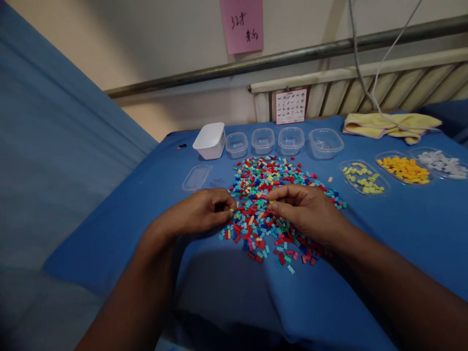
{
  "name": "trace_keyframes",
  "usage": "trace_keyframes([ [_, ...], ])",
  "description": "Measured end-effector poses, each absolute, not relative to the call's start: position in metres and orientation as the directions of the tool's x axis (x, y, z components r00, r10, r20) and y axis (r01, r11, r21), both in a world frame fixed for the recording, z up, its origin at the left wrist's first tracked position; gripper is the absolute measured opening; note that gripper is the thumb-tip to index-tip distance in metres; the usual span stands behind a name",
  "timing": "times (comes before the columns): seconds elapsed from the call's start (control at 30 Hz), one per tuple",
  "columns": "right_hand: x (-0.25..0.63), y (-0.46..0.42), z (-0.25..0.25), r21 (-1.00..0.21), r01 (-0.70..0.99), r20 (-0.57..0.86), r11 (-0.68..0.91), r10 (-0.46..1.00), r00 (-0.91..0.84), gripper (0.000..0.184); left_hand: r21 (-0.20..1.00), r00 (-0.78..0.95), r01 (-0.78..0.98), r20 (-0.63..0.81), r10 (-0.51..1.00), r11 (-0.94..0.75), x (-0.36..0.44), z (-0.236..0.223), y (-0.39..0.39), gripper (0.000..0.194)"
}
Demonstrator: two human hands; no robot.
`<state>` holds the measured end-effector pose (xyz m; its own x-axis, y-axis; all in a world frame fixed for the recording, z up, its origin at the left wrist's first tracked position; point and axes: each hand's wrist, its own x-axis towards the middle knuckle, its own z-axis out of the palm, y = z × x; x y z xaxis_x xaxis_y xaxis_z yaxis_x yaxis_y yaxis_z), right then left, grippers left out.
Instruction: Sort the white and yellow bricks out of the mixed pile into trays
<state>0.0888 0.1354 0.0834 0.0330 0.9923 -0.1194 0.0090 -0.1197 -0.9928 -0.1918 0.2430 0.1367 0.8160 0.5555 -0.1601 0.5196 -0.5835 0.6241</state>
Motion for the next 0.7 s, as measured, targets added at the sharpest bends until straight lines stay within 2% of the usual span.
trace_keyframes([
  [0.17, 0.086, 0.136, 0.081, -0.995, 0.026, -0.091, -0.092, 0.996, 0.023, 0.035, 0.422, 0.834, 0.545, -0.187, 0.519, -0.725, -0.182, 0.135, 0.232, 0.014],
  [0.37, 0.084, 0.135, 0.079, -0.996, 0.052, -0.074, -0.073, 0.997, -0.008, 0.030, 0.405, 0.862, 0.499, -0.144, 0.485, -0.766, -0.177, 0.132, 0.229, 0.012],
  [0.43, 0.084, 0.135, 0.078, -0.996, 0.041, -0.079, -0.078, 0.997, -0.014, 0.030, 0.448, 0.867, 0.478, -0.101, 0.489, -0.755, -0.175, 0.133, 0.230, 0.010],
  [0.53, 0.084, 0.136, 0.081, -0.995, -0.032, -0.098, -0.099, 0.995, -0.032, 0.033, 0.630, 0.830, 0.429, 0.009, 0.558, -0.648, -0.168, 0.135, 0.229, 0.010],
  [0.6, 0.083, 0.136, 0.084, -0.985, -0.113, -0.125, -0.131, 0.990, -0.061, 0.035, 0.734, 0.796, 0.335, 0.115, 0.595, -0.590, -0.160, 0.135, 0.225, 0.015],
  [0.7, 0.082, 0.136, 0.089, -0.945, -0.257, -0.176, -0.203, 0.977, -0.124, 0.038, 0.739, 0.766, 0.208, 0.284, 0.576, -0.640, -0.145, 0.128, 0.217, 0.013],
])
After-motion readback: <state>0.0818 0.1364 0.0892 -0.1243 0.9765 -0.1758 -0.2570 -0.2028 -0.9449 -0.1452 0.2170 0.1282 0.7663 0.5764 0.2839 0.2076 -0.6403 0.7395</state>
